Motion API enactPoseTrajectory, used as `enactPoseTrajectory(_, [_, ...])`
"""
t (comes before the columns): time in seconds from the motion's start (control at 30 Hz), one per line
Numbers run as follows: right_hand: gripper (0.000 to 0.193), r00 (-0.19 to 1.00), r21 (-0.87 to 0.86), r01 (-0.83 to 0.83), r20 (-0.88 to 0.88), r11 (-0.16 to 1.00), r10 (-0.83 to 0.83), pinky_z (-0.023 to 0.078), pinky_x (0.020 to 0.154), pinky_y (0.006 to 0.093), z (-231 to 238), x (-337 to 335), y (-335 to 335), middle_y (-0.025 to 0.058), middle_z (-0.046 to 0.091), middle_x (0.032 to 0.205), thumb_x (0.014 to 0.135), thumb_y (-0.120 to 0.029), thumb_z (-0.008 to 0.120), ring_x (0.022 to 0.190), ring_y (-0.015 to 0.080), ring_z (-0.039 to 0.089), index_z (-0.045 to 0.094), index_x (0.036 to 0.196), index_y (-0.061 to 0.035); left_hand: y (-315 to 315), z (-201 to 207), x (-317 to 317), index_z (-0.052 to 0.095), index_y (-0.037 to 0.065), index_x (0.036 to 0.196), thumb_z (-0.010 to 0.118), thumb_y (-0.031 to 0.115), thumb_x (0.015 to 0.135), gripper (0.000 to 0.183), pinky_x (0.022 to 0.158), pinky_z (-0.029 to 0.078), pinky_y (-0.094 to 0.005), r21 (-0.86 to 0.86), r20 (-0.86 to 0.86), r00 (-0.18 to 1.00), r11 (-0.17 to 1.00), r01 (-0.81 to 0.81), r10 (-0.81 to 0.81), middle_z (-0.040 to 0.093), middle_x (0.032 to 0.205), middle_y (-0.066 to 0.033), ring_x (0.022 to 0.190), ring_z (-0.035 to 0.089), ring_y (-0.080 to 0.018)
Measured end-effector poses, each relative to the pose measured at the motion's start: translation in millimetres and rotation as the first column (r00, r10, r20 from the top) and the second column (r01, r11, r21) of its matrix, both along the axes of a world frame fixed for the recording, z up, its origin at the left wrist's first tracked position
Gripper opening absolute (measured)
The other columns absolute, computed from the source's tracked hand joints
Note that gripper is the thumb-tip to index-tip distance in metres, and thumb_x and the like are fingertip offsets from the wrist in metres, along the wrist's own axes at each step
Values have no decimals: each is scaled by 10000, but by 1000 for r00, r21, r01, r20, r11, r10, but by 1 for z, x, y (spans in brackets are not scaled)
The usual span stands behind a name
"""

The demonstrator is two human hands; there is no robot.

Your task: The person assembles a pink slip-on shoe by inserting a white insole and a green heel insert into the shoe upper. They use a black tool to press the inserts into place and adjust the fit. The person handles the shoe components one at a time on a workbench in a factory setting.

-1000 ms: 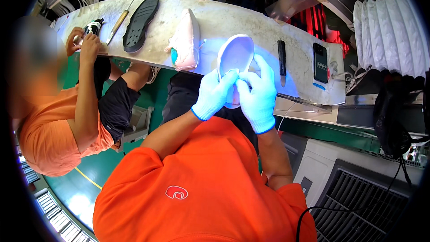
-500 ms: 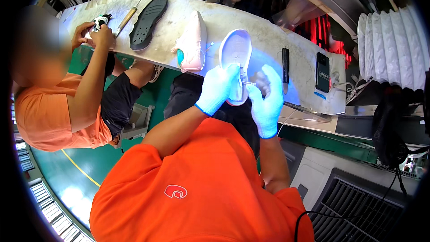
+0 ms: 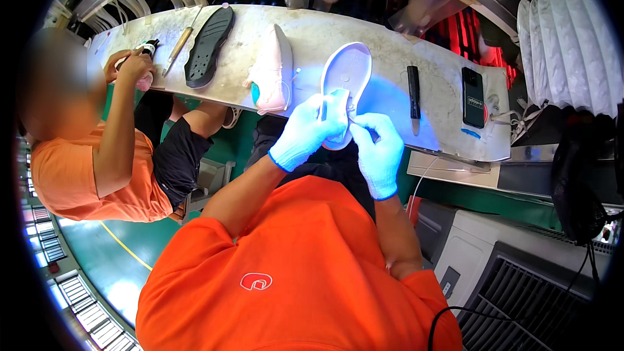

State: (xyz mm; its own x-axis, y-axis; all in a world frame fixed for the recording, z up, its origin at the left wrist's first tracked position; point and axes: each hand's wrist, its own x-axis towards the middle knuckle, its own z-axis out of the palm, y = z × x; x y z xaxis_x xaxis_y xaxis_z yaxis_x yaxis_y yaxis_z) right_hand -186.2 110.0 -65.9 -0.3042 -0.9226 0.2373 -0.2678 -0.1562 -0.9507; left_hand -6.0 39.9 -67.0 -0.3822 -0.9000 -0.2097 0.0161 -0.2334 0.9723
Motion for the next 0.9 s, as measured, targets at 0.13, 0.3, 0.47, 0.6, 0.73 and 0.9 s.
enactPoseTrajectory(0.13, [110,995,-49,-28,-102,998,23,598,802,318,12,-2,0,99,791,1057,947,38,807,916,172,759,823,1047,-3,4,-4,-3,671,25,1288,898,153,903,465,846,605,-290,-25,168,984,998,-62,65,752,1146,-49,1006,724,-110])
enactPoseTrajectory(0.3, [212,975,87,11,219,996,-30,597,805,301,0,-4,-1,86,799,1038,985,-15,813,898,140,752,823,1196,2,9,-2,-13,670,14,1209,913,190,861,460,807,595,-297,-45,83,983,986,-158,162,742,1053,-47,928,694,-104])
enactPoseTrajectory(0.47, [257,983,120,37,176,992,-58,621,834,307,-8,2,1,109,823,1084,985,-78,842,933,147,779,808,1224,11,2,-6,0,609,-6,1462,845,57,898,614,948,618,-335,138,-221,969,987,-80,110,763,1185,-70,1061,759,-171])
enactPoseTrajectory(0.6, [272,999,92,44,-1,995,-44,633,774,347,13,10,3,139,817,1014,973,-121,847,856,212,803,800,1204,13,9,1,-3,623,0,1442,770,64,970,498,935,611,-325,205,-344,925,974,-93,161,762,1175,-64,1035,747,-157])
enactPoseTrajectory(0.73, [257,986,60,77,-154,995,-67,636,757,414,17,15,4,185,807,1032,950,-124,834,863,321,812,788,1166,7,11,-6,-1,639,-2,1400,706,93,1043,375,878,601,-316,205,-420,894,976,-70,153,753,1110,-56,946,728,-145])
enactPoseTrajectory(0.9, [206,963,24,148,-230,989,-138,630,742,452,12,24,1,174,792,998,945,-149,812,830,346,794,780,1108,-28,16,1,-11,633,-4,1436,681,95,1057,395,854,586,-310,269,-446,855,951,-155,265,741,1101,-58,928,714,-152])
